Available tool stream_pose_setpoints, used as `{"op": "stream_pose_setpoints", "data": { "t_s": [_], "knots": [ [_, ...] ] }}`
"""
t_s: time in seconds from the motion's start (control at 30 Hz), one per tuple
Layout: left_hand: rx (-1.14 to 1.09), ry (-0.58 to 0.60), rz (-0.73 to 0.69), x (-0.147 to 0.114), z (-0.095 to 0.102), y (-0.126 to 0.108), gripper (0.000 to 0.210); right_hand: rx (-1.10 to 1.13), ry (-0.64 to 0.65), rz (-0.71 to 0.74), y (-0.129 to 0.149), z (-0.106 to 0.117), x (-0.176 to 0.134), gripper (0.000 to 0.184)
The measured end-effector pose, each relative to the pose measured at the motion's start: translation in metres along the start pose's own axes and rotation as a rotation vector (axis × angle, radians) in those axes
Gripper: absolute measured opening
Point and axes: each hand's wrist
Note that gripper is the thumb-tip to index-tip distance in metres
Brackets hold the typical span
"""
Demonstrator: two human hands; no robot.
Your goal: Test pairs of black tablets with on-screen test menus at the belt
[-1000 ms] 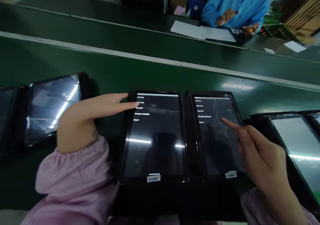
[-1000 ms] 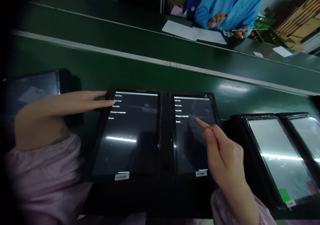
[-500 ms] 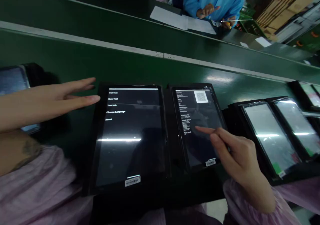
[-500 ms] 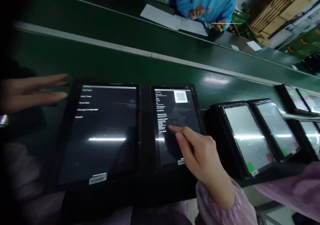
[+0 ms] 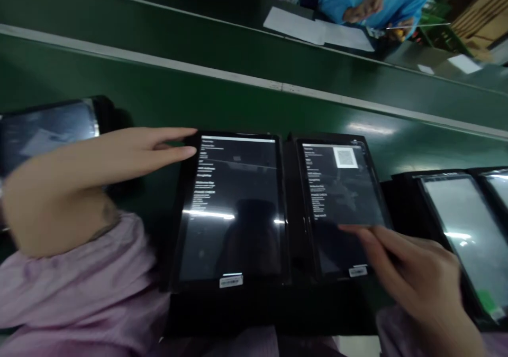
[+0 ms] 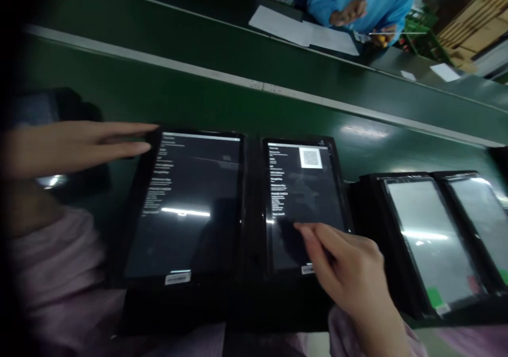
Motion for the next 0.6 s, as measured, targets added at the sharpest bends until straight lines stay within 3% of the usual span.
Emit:
{"op": "stream_pose_setpoints", "data": {
  "t_s": [0.17, 0.33, 0.47, 0.6],
  "knots": [
    [-0.113, 0.093, 0.005, -0.011, 0.007, -0.017, 0.096, 0.029, -0.07, -0.073, 0.003, 0.003, -0.005, 0.034],
    [-0.172, 0.107, -0.04, -0.012, 0.005, -0.034, 0.086, 0.075, -0.102, -0.09, 0.007, -0.004, 0.0, 0.038],
    [-0.071, 0.043, -0.009, -0.008, -0.001, -0.047, 0.109, 0.088, -0.117, -0.016, 0.003, -0.002, 0.008, 0.031],
    [-0.036, 0.027, -0.068, -0.001, -0.004, -0.04, 0.124, 0.079, -0.051, -0.047, 0.0, 0.008, 0.029, 0.027]
  ]
}}
Point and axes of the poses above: each hand's wrist, its own x-axis towards the middle knuckle, its own z-axis out of the back of the hand, y = z × x, and after that the axes turned 15 degrees about y, right-handed
